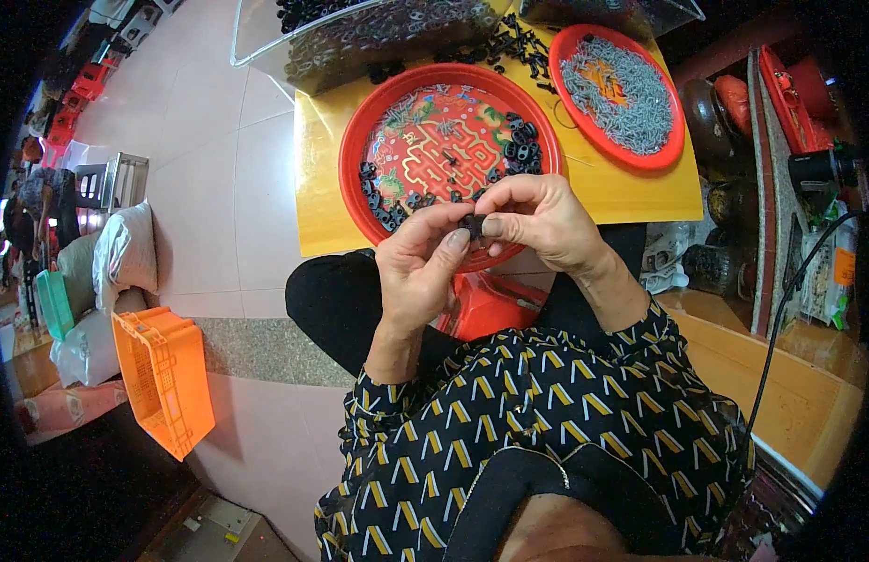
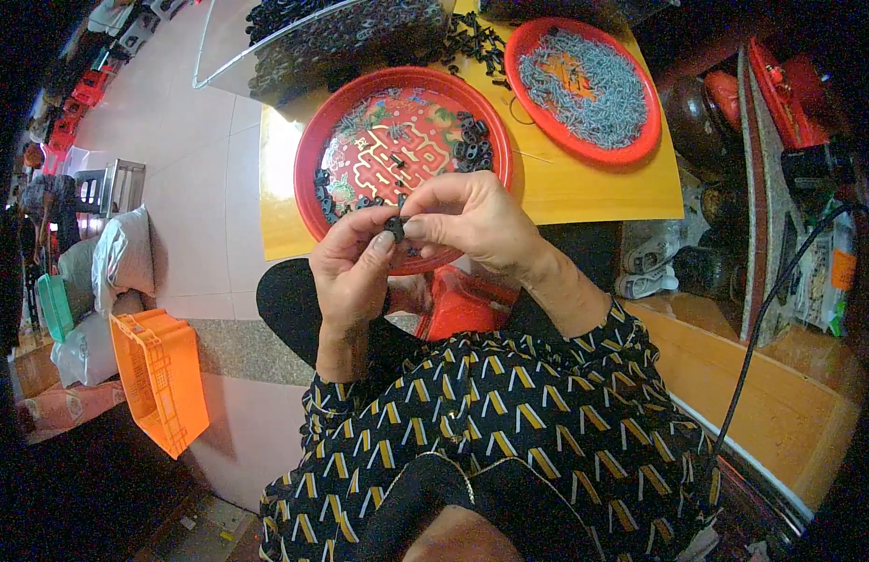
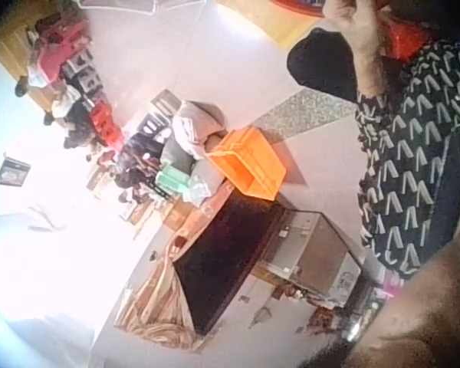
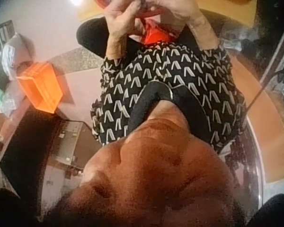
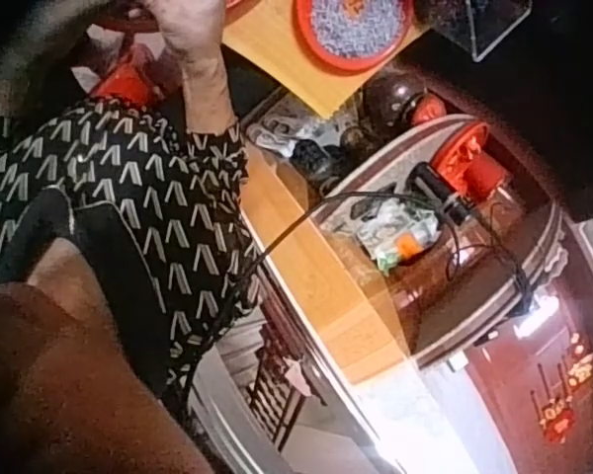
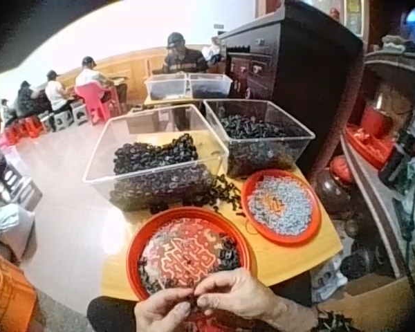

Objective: The person assembles plastic clips by inserting small pins into them by hand over a tray.

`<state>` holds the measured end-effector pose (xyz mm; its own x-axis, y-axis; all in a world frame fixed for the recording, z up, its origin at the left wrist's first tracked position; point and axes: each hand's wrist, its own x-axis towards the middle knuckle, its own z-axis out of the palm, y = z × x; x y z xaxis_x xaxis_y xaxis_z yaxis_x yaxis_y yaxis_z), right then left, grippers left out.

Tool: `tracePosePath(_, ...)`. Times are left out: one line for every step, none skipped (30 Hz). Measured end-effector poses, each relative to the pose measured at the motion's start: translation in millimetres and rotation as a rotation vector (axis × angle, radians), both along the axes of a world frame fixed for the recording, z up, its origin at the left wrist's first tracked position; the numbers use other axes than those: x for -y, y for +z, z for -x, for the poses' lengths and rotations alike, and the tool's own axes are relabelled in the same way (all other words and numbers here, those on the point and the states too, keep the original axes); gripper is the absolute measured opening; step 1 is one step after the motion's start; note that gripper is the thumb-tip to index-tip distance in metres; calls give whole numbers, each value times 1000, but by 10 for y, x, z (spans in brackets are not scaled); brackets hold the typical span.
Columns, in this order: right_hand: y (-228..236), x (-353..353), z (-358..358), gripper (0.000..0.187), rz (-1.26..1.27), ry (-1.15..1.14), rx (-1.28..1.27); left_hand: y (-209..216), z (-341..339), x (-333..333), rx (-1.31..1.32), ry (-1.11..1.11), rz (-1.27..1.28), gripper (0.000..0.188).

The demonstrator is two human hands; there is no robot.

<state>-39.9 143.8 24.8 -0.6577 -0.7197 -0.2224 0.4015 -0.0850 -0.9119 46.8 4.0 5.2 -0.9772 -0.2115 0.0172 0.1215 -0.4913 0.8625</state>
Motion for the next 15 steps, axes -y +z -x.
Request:
tracePosePath(-16, -8, 13, 14, -10, 19, 11, 15, 0, -11, -30, 3, 2, 22)
tracePosePath(-25, -13, 22, 14, -21, 38, 23, 23, -2, -12, -30, 2, 3, 22)
tracePosePath(-35, -11, 24, 14, -21, 36, 24, 19, -2, -13, -32, 11, 64, 22)
tracePosePath(-43, -5, 24, 14, 6, 35, 24, 17, 0, -12, -34, 20, 124, 22)
tracePosePath(-51, -4, 26, 14, 32, 34, 25, 19, 7, -4, -34, 18, 124, 22)
tracePosePath(-48, -4, 38, 14, 33, 35, 27, 34, 4, 16, -56, 23, 216, 21)
tracePosePath(-40, -9, 64, 16, 62, 75, 35, 48, 1, 29, -77, 28, 308, 21)
tracePosePath(-38, -13, 83, 18, 91, 115, 43, 62, -3, 29, -75, 28, 309, 21)
tracePosePath(-49, -19, 95, 18, 90, 114, 44, 67, 4, 22, -78, 18, 289, 21)
tracePosePath(-64, -25, 104, 19, 91, 122, 38, 66, 9, 18, -80, 7, 268, 21)
tracePosePath(-74, -28, 112, 19, 91, 130, 33, 57, 15, 21, -80, 5, 267, 21)
tracePosePath(-72, -23, 116, 19, 91, 131, 34, 52, 18, 29, -99, 27, 319, 21)
tracePosePath(-69, -17, 120, 19, 112, 146, 23, 51, 18, 34, -117, 48, 372, 21)
tracePosePath(-64, -12, 120, 19, 132, 160, 12, 59, 15, 32, -116, 49, 372, 21)
tracePosePath(-60, -14, 124, 19, 131, 159, 13, 62, 17, 24, -109, 66, 385, 21)
